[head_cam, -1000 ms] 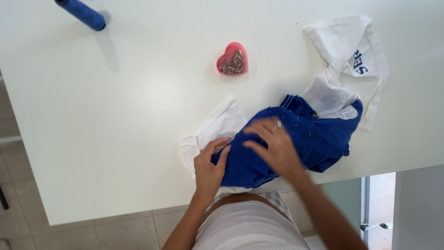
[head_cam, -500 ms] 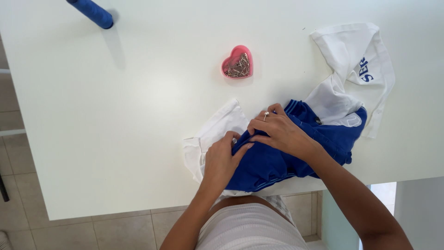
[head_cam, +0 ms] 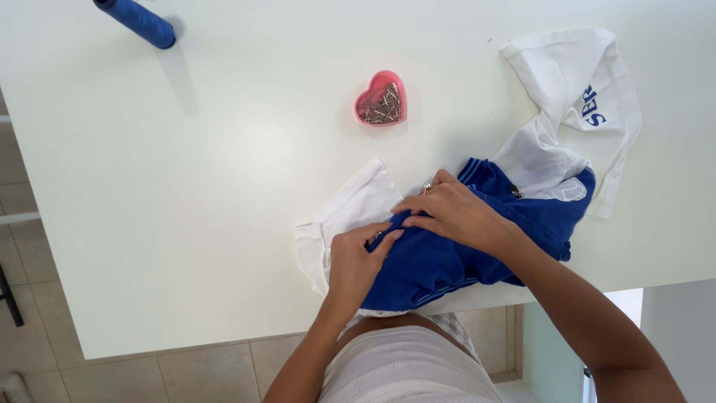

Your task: Pinning pieces of a blue and white garment together on a work table in preparation for sewing

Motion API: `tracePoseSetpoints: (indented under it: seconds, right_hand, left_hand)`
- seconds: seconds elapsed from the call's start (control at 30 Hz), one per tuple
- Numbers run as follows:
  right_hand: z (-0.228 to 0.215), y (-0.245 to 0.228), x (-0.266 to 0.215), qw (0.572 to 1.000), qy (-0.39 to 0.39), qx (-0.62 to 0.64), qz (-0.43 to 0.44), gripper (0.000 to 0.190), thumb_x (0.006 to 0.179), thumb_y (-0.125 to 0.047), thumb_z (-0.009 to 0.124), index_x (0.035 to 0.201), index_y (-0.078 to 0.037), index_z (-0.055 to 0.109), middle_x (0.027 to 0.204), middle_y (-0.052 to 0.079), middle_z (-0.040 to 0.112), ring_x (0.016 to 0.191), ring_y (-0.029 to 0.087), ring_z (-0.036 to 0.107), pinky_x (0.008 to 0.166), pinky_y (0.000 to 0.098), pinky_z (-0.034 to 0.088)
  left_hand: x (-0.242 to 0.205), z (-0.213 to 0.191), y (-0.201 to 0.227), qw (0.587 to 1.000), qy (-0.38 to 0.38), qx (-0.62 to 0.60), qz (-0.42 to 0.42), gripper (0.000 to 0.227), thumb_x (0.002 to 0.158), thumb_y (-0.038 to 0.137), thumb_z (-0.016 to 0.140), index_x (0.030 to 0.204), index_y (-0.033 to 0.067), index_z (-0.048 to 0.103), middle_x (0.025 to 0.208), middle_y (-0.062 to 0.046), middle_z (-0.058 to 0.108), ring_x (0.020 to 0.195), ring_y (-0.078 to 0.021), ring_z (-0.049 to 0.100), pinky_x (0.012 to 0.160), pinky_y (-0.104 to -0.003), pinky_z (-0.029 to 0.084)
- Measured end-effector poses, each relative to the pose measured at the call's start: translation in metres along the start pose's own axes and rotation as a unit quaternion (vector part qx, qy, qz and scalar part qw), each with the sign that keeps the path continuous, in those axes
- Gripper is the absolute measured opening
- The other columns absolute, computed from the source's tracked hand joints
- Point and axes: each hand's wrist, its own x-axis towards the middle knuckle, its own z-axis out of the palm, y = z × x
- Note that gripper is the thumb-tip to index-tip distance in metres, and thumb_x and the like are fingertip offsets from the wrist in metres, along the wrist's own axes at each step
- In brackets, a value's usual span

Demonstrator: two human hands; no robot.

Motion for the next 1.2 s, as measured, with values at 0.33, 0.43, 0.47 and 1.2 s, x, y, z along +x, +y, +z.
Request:
tracePoseSetpoints:
  seconds: [0.33, 0.43, 0.47, 1.2]
  right_hand:
    - [-0.002, -0.003, -0.006, 0.998, 0.04, -0.042, -0.021, 0.013, 0.106, -0.035, 0.07, 0.103, -0.023, 0.072, 0.076, -0.002, 0.079, 0.075, 0.02, 0.069, 0.093, 0.0366, 0.045]
    - [0.003, 0.004, -0.007, 0.997, 0.048, -0.051, -0.031, 0.015, 0.106, -0.038, 0.069, 0.1, -0.025, 0.069, 0.075, -0.004, 0.077, 0.077, 0.017, 0.07, 0.091, 0.0356, 0.045]
    - [0.002, 0.003, -0.008, 0.997, 0.048, -0.05, -0.03, 0.015, 0.106, -0.038, 0.069, 0.1, -0.025, 0.069, 0.075, -0.004, 0.077, 0.077, 0.017, 0.07, 0.091, 0.0356, 0.045]
    - [0.0, -0.002, -0.01, 0.996, 0.049, -0.038, -0.068, 0.014, 0.106, -0.034, 0.07, 0.109, -0.021, 0.075, 0.067, -0.002, 0.075, 0.066, 0.017, 0.068, 0.087, 0.0356, 0.048]
  left_hand:
    - [-0.001, 0.007, -0.013, 0.944, 0.058, 0.264, 0.189, 0.027, 0.101, 0.041, 0.077, 0.111, 0.0156, 0.079, 0.086, -0.006, 0.07, 0.085, -0.0292, 0.073, 0.072, -0.042, 0.06]
    - [-0.003, 0.022, -0.008, 0.907, 0.09, 0.35, 0.216, 0.023, 0.106, 0.034, 0.071, 0.115, 0.013, 0.073, 0.088, -0.006, 0.069, 0.084, -0.029, 0.073, 0.075, -0.042, 0.059]
    - [-0.006, 0.023, -0.001, 0.907, 0.089, 0.349, 0.216, 0.023, 0.106, 0.034, 0.071, 0.115, 0.013, 0.073, 0.088, -0.006, 0.069, 0.084, -0.029, 0.073, 0.075, -0.042, 0.059]
    - [-0.011, 0.014, -0.014, 0.979, 0.077, 0.068, 0.178, 0.015, 0.102, 0.015, 0.079, 0.113, 0.0042, 0.077, 0.098, -0.013, 0.082, 0.093, -0.0317, 0.083, 0.074, -0.037, 0.069]
